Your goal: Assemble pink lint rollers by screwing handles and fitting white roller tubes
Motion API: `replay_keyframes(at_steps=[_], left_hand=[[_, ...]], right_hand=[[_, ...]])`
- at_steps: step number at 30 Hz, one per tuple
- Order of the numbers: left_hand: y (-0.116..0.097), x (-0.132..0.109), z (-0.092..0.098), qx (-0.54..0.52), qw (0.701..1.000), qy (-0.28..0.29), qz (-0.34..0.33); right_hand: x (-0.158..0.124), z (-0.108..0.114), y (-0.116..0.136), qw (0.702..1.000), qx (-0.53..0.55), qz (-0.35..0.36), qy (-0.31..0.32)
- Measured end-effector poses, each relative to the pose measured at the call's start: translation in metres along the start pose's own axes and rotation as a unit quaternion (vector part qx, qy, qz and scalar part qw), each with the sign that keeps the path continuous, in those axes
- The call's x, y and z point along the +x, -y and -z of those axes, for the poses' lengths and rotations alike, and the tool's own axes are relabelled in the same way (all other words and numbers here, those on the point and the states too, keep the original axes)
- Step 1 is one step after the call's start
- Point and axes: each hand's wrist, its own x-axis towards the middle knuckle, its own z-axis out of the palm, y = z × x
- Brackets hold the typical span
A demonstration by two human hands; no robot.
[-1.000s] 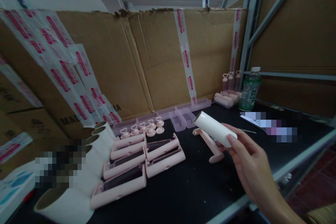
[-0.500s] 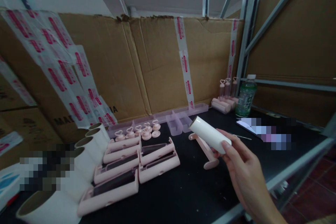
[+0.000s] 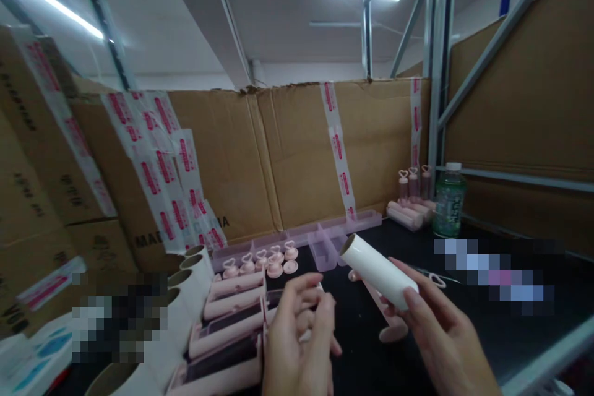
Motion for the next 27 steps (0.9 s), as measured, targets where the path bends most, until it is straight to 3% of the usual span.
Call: replay_keyframes(at_steps=[2, 5, 7, 11, 18, 27], left_hand=[[-0.001, 0.025, -0.01, -0.011, 1.0, 0.028, -0.001], [0.005, 0.053, -0.021, -0.086, 0.988, 0.124, 0.011], [0.012, 0.06, -0.024, -0.111, 0.987, 0.119, 0.004], [0.025, 0.047, -0.023, -0.146, 0.985, 0.089, 0.003], [0.037, 0.029, -0.014, -0.194, 0.975, 0.105, -0.013], [0.039, 0.031, -0.019, -0.186, 0.974, 0.121, -0.034]], right_hand=[[0.001, -0.003, 0.002, 0.999, -0.015, -0.002, 0.034], [0.002, -0.01, 0.007, 0.992, -0.077, 0.027, 0.099], [0.0, -0.015, 0.011, 0.985, -0.113, 0.056, 0.118], [-0.008, -0.017, 0.007, 0.98, -0.149, 0.081, 0.108], [-0.016, -0.003, -0.013, 0.967, -0.17, 0.047, 0.186], [-0.025, -0.017, 0.0, 0.972, -0.148, 0.102, 0.15]])
